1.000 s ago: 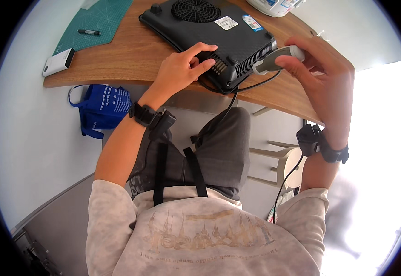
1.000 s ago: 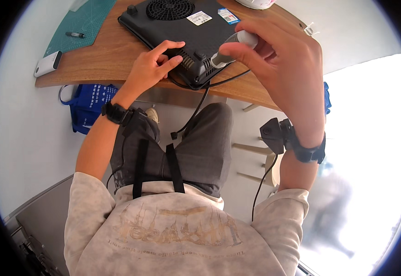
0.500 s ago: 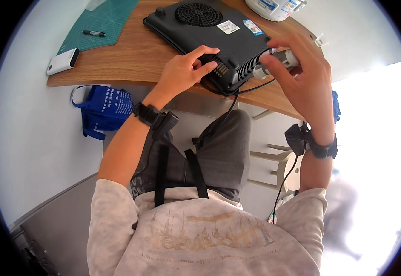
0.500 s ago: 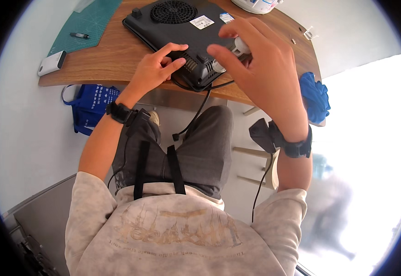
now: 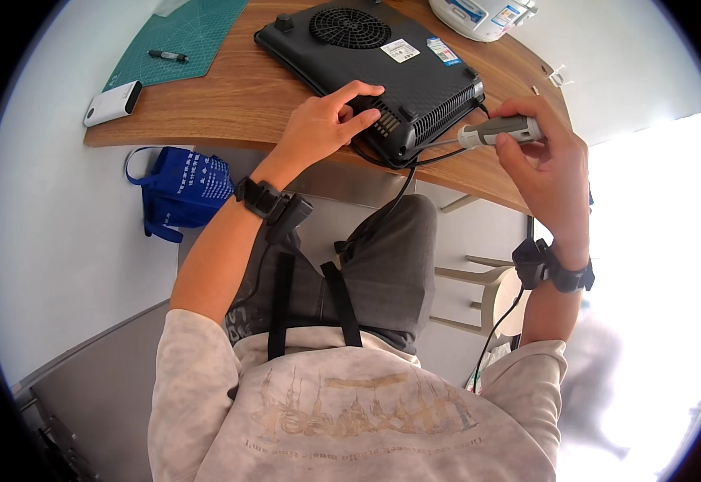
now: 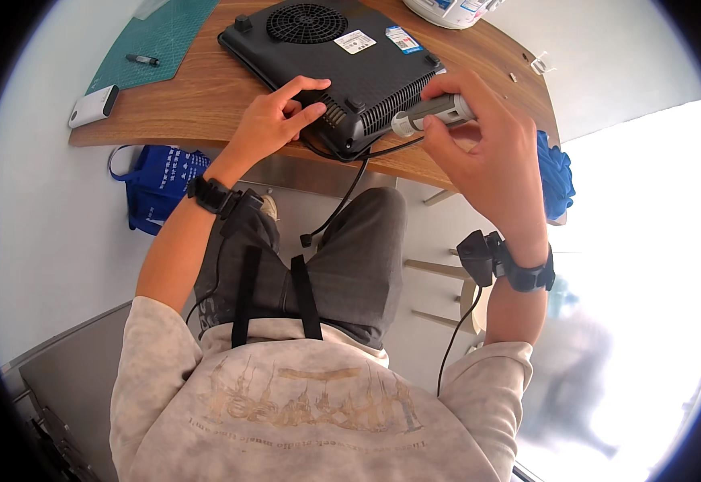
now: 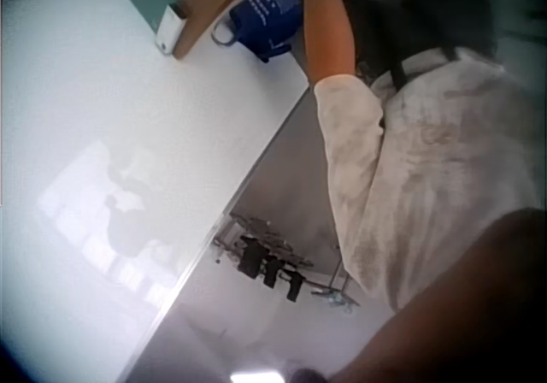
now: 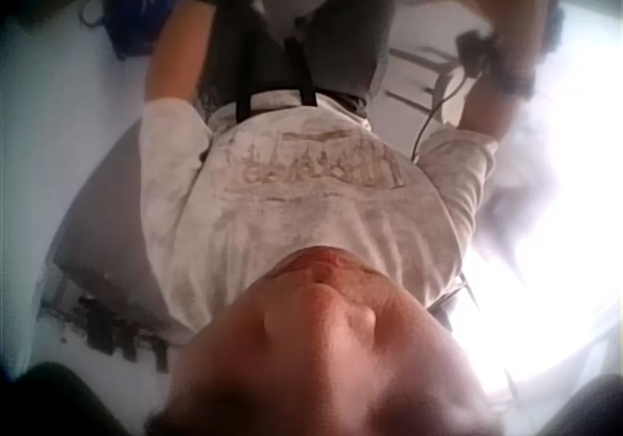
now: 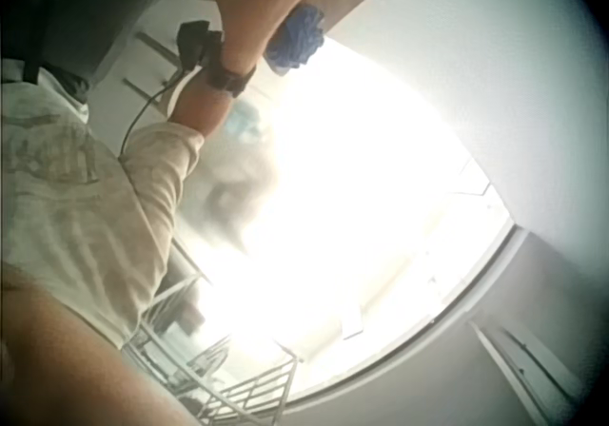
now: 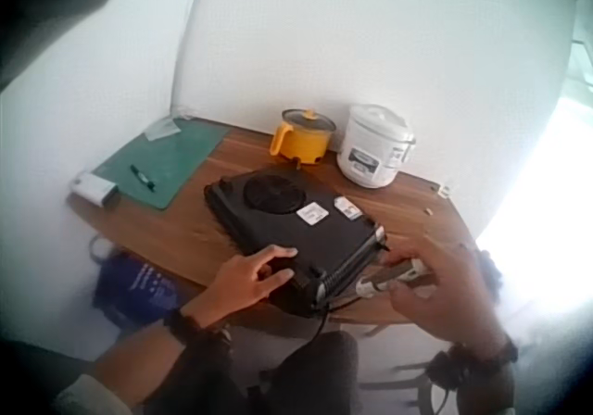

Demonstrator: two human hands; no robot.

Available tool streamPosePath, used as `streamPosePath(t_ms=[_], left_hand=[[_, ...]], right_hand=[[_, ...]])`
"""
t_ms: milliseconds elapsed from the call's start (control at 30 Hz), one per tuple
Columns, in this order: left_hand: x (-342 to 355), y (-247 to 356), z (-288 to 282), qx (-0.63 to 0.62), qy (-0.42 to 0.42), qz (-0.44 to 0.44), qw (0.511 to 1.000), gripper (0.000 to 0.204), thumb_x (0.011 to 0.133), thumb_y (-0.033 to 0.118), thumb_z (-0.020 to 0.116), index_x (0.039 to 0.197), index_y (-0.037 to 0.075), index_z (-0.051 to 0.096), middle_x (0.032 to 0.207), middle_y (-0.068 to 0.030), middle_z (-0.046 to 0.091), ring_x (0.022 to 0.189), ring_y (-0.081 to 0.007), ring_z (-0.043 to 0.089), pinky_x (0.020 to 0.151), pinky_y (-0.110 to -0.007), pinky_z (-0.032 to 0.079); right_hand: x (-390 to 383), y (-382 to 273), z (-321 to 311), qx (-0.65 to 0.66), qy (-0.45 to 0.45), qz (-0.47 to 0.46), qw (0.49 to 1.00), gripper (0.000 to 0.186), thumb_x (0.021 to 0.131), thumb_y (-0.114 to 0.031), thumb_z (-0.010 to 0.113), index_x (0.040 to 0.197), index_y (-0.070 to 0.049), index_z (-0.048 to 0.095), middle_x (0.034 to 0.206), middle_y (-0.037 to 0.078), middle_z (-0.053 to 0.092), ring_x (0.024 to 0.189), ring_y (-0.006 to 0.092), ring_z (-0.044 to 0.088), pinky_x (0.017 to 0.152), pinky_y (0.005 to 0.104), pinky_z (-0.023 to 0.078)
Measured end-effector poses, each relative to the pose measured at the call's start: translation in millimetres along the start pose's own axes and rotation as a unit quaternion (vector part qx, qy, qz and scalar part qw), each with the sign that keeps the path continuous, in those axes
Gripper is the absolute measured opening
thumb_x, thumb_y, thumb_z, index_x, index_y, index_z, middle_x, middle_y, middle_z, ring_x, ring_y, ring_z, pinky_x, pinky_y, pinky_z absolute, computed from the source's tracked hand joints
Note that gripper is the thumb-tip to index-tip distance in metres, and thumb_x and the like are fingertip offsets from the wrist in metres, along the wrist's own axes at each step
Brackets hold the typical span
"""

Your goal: The person uses a screwdriver to remove screws from the bottom of a black electronic device. They then switch to a different screwdriver bit and use it to unscrew a component on the lid of a yellow pot.

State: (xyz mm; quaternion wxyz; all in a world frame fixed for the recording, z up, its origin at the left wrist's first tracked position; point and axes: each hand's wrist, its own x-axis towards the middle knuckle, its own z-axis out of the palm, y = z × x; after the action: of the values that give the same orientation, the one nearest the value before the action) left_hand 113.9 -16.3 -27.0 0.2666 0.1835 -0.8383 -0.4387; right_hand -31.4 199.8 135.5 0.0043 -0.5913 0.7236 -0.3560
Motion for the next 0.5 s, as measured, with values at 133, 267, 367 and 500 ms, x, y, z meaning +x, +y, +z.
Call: streamPosePath(t_ms=[133, 267, 367, 500], left_hand=[[0, 1, -1, -0.006, 0.000, -0.002, 1.000, 0.036, 0.098, 0.033, 0.065, 0.132, 0.023, 0.061, 0.055, 0.0027, 0.052, 0.050, -0.0066, 0.049, 0.053, -0.024, 0.040], [0, 0, 1, 0.001, 0.001, 0.002, 1.000, 0.036, 0.098, 0.032, 0.065, 0.132, 0.023, 0.061, 0.055, 0.0026, 0.052, 0.050, -0.0067, 0.049, 0.053, -0.024, 0.040], [0, -2, 1, 0.011, 0.004, 0.005, 1.000, 0.036, 0.098, 0.032, 0.065, 0.132, 0.023, 0.061, 0.055, 0.0024, 0.052, 0.050, -0.0068, 0.049, 0.053, -0.024, 0.040], [0, -4, 1, 0.012, 0.006, 0.006, 1.000, 0.036, 0.098, 0.033, 0.065, 0.133, 0.024, 0.060, 0.055, 0.0023, 0.052, 0.051, -0.0069, 0.050, 0.053, -0.024, 0.040]], right_hand=[[1, -2, 2, 0.006, 0.006, -0.016, 1.000, 0.021, 0.084, -0.002, 0.067, 0.105, -0.004, 0.063, 0.089, 0.007, 0.070, 0.075, 0.0147, 0.071, 0.071, 0.0264, 0.056], [2, -1, 3, -0.009, -0.008, -0.030, 0.999, 0.022, 0.083, -0.002, 0.067, 0.105, -0.004, 0.064, 0.093, 0.007, 0.070, 0.076, 0.0171, 0.072, 0.072, 0.0276, 0.058], [2, -3, 4, -0.012, -0.012, -0.043, 0.999, 0.023, 0.083, -0.002, 0.068, 0.106, -0.004, 0.064, 0.096, 0.006, 0.070, 0.078, 0.0168, 0.071, 0.073, 0.0280, 0.059], [2, -17, 7, 0.007, -0.019, -0.026, 0.999, 0.029, 0.085, -0.001, 0.070, 0.112, -0.005, 0.063, 0.103, 0.006, 0.071, 0.079, 0.0157, 0.071, 0.073, 0.0279, 0.061]])
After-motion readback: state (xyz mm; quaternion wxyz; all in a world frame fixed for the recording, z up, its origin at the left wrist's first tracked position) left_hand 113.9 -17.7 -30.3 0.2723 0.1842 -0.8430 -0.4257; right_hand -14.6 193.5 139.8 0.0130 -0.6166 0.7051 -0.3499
